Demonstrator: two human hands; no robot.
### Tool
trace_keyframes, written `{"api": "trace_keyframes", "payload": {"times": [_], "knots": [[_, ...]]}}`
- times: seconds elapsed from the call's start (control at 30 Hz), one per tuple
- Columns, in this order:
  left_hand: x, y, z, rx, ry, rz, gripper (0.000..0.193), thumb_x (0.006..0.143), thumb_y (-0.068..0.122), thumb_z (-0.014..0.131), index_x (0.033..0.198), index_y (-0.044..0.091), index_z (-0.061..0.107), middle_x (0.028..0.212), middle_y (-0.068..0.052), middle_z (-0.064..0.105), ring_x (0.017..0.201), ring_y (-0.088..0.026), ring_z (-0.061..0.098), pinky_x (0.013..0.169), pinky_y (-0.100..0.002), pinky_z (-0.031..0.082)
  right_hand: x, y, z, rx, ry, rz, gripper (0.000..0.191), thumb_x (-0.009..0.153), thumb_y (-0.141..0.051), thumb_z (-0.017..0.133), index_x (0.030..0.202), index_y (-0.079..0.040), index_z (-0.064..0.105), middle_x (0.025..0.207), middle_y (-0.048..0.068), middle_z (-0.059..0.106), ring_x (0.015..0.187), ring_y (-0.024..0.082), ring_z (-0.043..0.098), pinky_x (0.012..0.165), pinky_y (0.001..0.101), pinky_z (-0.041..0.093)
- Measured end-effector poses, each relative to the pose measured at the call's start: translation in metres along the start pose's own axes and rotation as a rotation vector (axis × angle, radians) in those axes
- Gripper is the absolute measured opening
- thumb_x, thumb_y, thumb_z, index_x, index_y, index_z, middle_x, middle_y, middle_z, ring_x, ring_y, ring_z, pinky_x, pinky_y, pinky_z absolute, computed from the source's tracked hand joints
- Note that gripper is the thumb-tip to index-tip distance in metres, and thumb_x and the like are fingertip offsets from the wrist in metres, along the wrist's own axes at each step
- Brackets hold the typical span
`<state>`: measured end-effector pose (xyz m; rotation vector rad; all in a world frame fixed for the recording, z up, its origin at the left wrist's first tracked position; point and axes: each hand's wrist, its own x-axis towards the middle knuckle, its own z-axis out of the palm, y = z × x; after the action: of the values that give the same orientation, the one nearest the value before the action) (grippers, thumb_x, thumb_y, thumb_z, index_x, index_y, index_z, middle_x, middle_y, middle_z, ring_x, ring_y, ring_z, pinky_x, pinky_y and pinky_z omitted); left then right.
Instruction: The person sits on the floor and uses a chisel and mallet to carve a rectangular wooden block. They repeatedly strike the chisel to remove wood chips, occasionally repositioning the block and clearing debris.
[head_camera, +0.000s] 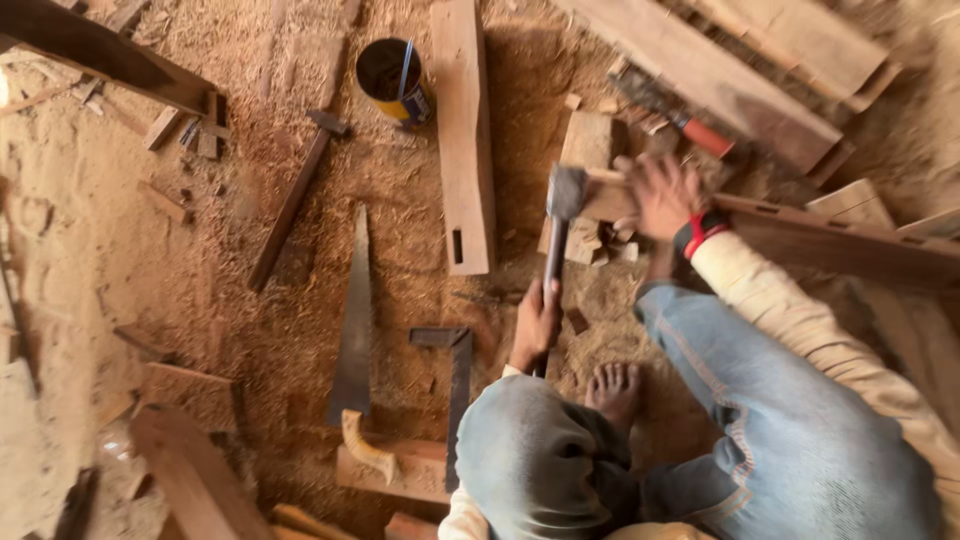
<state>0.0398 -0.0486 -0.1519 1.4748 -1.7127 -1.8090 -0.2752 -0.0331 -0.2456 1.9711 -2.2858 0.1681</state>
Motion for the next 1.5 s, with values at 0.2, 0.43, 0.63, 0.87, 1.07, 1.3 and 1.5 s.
{"api": "trace_keyframes", "payload": {"times": [0.2,0.43,0.63,0.87,1.07,1.3,1.5], "knots": [[0.008,-0.039,0.021,-0.02,0.114,0.143,0.041,0.105,0.043,0.056,0.102,0.002,0.062,0.075,-0.005,0.054,0.072,-0.015,0.046,0.063,-0.032,0.046,-0.01,-0.011,-0.011,-0.054,-0.07,0.016,0.091,0.082,-0.063,0.062,0.155,-0.015,0.038,0.158,0.014,0.043,0.142,0.043,0.041,0.112,0.0697,0.03],[0.026,-0.032,0.019,0.04,0.102,0.122,0.045,0.103,0.047,0.051,0.094,0.004,0.059,0.063,-0.006,0.054,0.058,-0.016,0.05,0.053,-0.037,0.041,0.032,-0.011,-0.052,0.091,-0.456,0.145,0.118,0.082,-0.055,0.069,0.161,-0.011,-0.005,0.161,0.022,0.031,0.143,0.047,0.035,0.113,0.0698,0.027],[0.018,-0.022,0.025,0.099,0.099,0.231,0.044,0.105,0.045,0.052,0.096,0.003,0.059,0.065,-0.009,0.052,0.061,-0.018,0.048,0.056,-0.038,0.043,0.038,-0.011,-0.06,0.148,-0.292,0.164,0.125,0.077,-0.04,0.086,0.163,-0.012,-0.001,0.156,0.024,0.032,0.137,0.053,0.038,0.106,0.0709,0.033],[0.01,-0.014,0.017,-0.162,0.04,0.078,0.035,0.103,0.04,0.055,0.1,0.006,0.059,0.064,-0.002,0.052,0.052,-0.012,0.046,0.046,-0.033,0.036,0.078,0.006,-0.097,0.085,-0.764,0.144,0.132,0.069,-0.044,0.088,0.167,-0.016,0.004,0.152,0.017,0.04,0.128,0.038,0.054,0.105,0.0567,0.045],[0.012,-0.004,0.012,-0.08,0.025,0.145,0.036,0.105,0.042,0.05,0.102,0.007,0.057,0.062,0.001,0.054,0.049,-0.008,0.048,0.042,-0.027,0.038,0.078,0.034,-0.099,0.433,-0.538,0.205,0.075,0.079,-0.045,0.074,0.147,-0.022,0.052,0.111,0.011,0.071,0.075,0.027,0.073,0.068,0.0448,0.066],[0.007,0.002,0.012,-0.195,-0.017,0.075,0.036,0.106,0.042,0.055,0.107,0.007,0.057,0.065,0.004,0.05,0.049,-0.007,0.044,0.042,-0.026,0.035,0.074,0.04,-0.084,0.443,-0.439,0.195,0.052,0.091,-0.057,0.06,0.122,-0.015,0.062,0.087,0.016,0.076,0.074,0.032,0.074,0.068,0.0479,0.058],[0.003,0.005,0.005,-0.29,-0.13,-0.036,0.031,0.107,0.039,0.052,0.114,0.009,0.054,0.066,0.006,0.049,0.051,-0.006,0.044,0.042,-0.025,0.034,0.063,0.02,-0.08,0.35,-0.435,0.18,0.058,0.08,-0.057,0.073,0.114,-0.013,0.058,0.097,0.017,0.073,0.086,0.04,0.072,0.075,0.0534,0.055]]}}
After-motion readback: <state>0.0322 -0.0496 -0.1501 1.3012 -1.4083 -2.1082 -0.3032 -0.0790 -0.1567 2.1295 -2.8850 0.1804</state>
